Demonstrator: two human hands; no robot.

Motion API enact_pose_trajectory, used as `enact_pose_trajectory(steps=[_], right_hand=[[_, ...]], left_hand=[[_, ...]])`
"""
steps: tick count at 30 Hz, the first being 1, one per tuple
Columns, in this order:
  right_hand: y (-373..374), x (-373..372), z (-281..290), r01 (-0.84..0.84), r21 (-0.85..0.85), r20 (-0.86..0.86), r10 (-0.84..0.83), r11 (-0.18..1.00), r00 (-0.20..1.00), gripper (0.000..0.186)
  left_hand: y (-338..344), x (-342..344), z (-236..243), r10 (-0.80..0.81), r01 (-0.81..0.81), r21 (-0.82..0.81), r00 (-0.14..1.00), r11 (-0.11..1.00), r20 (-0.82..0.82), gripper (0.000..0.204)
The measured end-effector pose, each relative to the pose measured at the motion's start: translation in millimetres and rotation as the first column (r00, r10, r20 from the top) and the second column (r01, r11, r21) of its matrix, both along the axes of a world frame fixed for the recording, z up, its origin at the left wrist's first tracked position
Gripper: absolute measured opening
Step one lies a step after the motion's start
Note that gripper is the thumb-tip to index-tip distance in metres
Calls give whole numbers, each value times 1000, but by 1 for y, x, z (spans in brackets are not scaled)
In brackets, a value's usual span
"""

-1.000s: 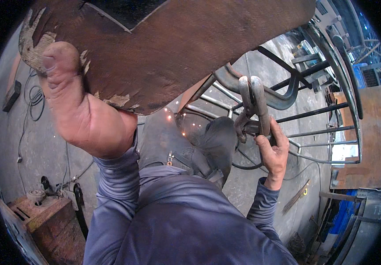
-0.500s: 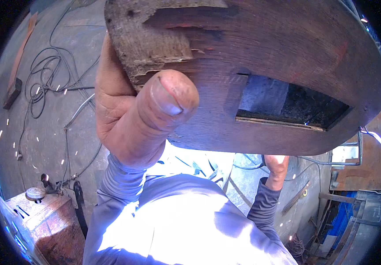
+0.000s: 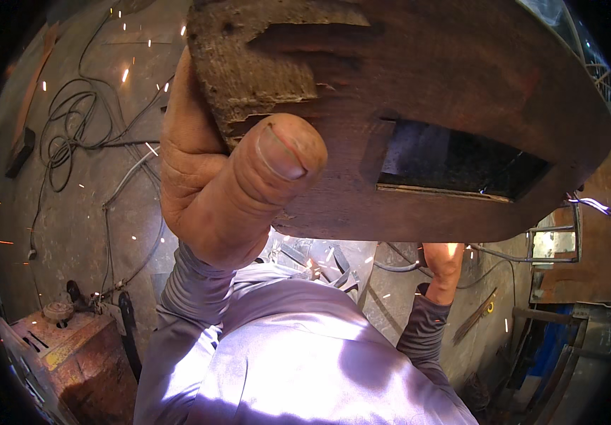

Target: The person welds a metal frame using a welding torch, then uses a hammer to adjust the frame. They measure a metal sheet with a ruler and mark it, then cut the sheet with an angle grinder, producing sparks.

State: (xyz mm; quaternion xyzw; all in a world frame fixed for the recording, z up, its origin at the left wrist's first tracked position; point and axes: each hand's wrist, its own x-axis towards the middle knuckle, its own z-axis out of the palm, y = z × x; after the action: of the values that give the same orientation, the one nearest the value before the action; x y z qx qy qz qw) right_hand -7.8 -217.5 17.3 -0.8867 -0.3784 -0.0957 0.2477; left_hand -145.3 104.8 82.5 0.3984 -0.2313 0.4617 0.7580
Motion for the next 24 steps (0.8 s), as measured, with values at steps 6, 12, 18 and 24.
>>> enact_pose_trajectory(steps=[6,12,18,24], right_hand=[[-18,4,-18,-75,84,126,64,994,990,26],[19,-17,31,2,388,-462,192,922,866,63],[18,-19,35,56,340,-475,119,939,872,63],[18,-19,30,98,315,-481,70,944,874,66]], left_hand=[[0,-12,-4,41,-53,-70,986,996,-160,66],[13,-17,-13,329,-326,-196,944,925,-16,41],[36,-15,3,845,-884,-109,467,455,-259,43],[31,-13,13,785,-857,-218,515,467,-344,42]])
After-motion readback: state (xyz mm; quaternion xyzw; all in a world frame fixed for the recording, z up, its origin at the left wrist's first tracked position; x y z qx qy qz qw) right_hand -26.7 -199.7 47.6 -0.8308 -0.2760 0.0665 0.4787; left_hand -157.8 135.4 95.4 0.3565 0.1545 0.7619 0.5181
